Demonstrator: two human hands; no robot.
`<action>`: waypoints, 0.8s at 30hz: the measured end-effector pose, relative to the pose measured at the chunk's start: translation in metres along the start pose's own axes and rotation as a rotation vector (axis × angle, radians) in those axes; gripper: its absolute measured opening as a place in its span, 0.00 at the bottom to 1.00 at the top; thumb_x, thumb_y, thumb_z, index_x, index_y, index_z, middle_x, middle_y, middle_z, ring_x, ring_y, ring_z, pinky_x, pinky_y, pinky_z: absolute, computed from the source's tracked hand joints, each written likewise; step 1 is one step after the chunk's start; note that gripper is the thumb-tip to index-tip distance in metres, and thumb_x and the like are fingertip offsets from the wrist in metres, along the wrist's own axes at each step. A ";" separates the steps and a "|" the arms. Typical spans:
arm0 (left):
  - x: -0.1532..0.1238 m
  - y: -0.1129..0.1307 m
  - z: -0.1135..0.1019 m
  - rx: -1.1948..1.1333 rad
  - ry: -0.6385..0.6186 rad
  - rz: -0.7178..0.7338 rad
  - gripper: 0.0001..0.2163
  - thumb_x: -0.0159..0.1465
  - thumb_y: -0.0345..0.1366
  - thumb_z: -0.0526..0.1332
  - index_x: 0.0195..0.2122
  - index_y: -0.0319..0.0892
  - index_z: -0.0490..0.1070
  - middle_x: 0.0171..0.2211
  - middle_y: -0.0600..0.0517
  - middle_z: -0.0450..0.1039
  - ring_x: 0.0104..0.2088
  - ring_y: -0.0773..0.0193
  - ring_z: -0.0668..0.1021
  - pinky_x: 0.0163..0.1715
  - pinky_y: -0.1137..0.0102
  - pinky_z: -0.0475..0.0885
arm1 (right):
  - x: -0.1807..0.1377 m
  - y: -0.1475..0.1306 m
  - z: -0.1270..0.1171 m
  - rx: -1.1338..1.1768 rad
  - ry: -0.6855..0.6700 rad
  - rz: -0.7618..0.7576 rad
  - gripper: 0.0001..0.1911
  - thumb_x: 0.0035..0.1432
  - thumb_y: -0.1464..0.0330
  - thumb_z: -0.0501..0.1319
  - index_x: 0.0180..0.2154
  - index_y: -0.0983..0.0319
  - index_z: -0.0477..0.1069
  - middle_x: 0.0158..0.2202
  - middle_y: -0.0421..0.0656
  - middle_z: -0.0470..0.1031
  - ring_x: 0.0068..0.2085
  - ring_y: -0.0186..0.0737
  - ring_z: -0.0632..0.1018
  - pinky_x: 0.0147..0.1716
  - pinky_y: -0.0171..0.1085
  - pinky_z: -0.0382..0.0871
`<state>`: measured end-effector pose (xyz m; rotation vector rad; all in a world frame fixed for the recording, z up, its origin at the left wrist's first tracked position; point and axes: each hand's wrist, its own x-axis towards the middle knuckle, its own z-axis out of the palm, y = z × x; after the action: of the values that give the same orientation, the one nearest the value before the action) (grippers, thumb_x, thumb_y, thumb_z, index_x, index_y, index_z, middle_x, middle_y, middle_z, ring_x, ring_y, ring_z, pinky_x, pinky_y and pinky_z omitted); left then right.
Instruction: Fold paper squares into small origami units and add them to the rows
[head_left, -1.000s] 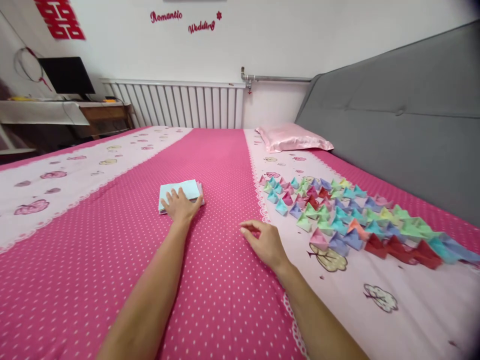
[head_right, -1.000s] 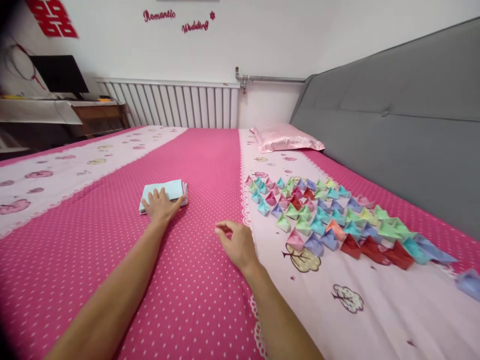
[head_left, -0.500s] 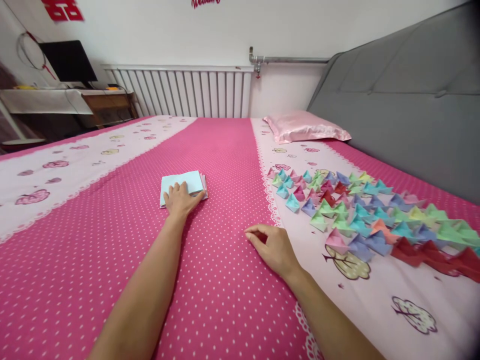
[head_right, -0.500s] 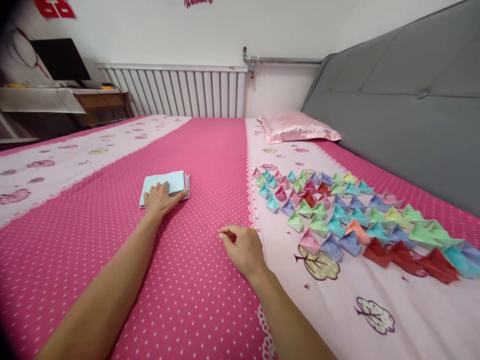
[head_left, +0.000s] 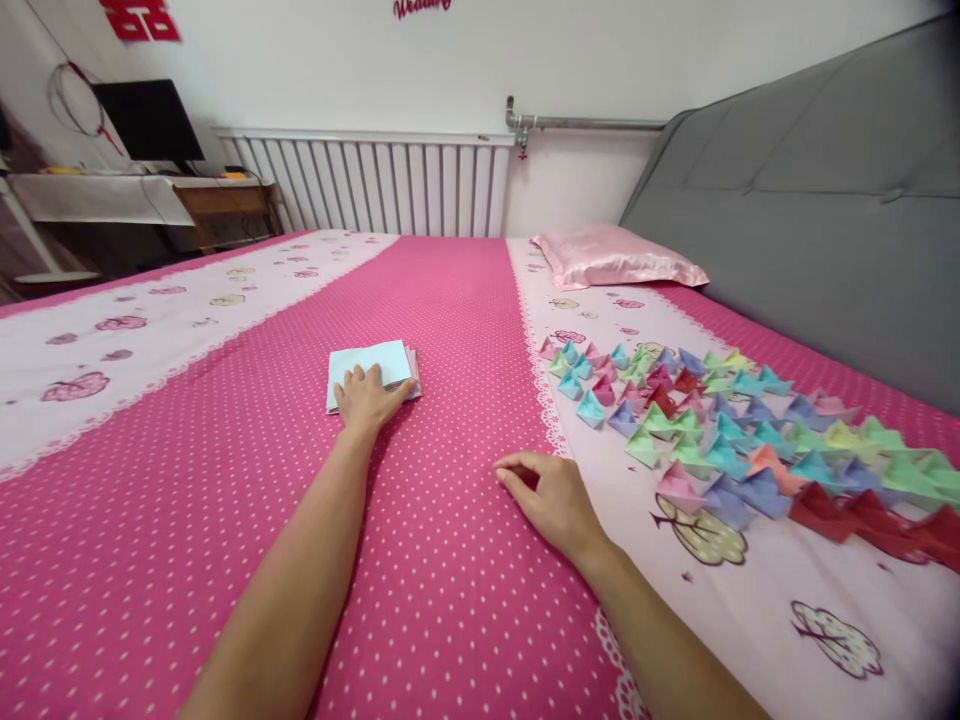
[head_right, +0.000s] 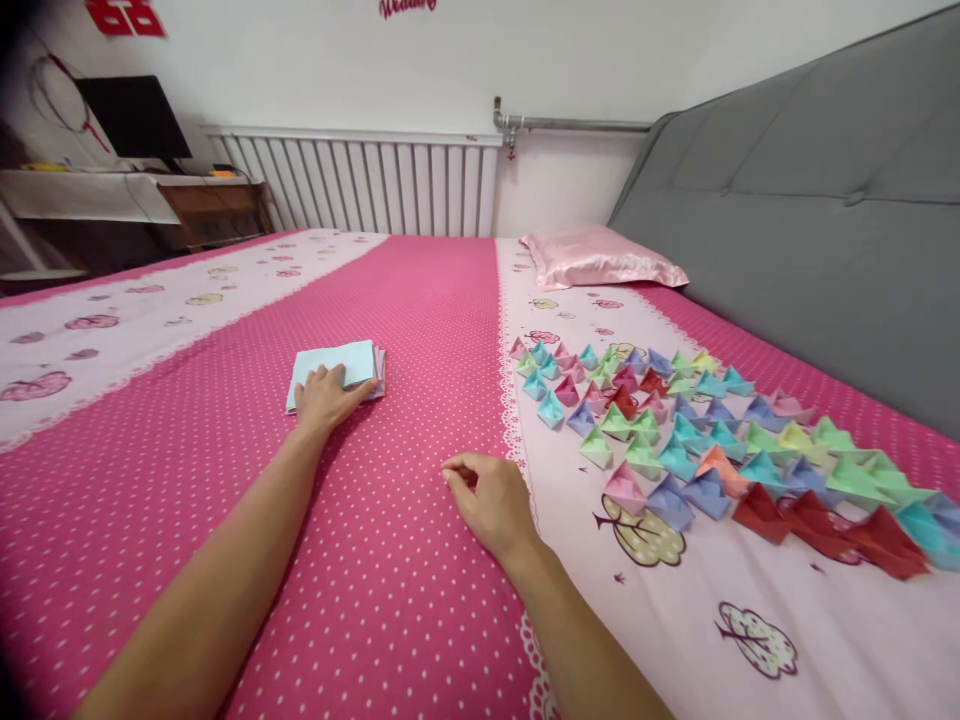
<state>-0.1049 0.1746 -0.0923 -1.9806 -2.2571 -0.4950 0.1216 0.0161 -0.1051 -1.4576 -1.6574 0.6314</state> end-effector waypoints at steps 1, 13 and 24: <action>0.000 0.000 0.000 0.002 -0.007 -0.001 0.34 0.53 0.60 0.46 0.50 0.37 0.63 0.53 0.36 0.61 0.55 0.41 0.60 0.51 0.52 0.52 | 0.000 0.000 0.000 0.000 0.000 0.000 0.09 0.52 0.69 0.57 0.32 0.57 0.76 0.30 0.39 0.79 0.31 0.37 0.78 0.35 0.36 0.70; 0.003 -0.001 0.003 -0.043 -0.003 -0.019 0.22 0.59 0.44 0.47 0.50 0.41 0.66 0.52 0.38 0.64 0.54 0.45 0.63 0.51 0.50 0.53 | 0.000 0.000 0.000 0.000 0.003 -0.014 0.10 0.51 0.69 0.57 0.34 0.56 0.76 0.30 0.39 0.79 0.31 0.37 0.78 0.35 0.37 0.70; -0.049 0.067 -0.035 -0.028 0.242 0.349 0.20 0.63 0.35 0.43 0.55 0.41 0.60 0.61 0.45 0.50 0.62 0.52 0.50 0.58 0.54 0.42 | 0.003 -0.004 -0.015 0.085 0.416 -0.004 0.11 0.53 0.66 0.56 0.37 0.61 0.74 0.34 0.43 0.78 0.34 0.38 0.77 0.38 0.39 0.70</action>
<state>-0.0365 0.1244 -0.0611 -2.1323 -1.7281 -0.6827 0.1323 0.0160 -0.0934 -1.4110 -1.2934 0.3600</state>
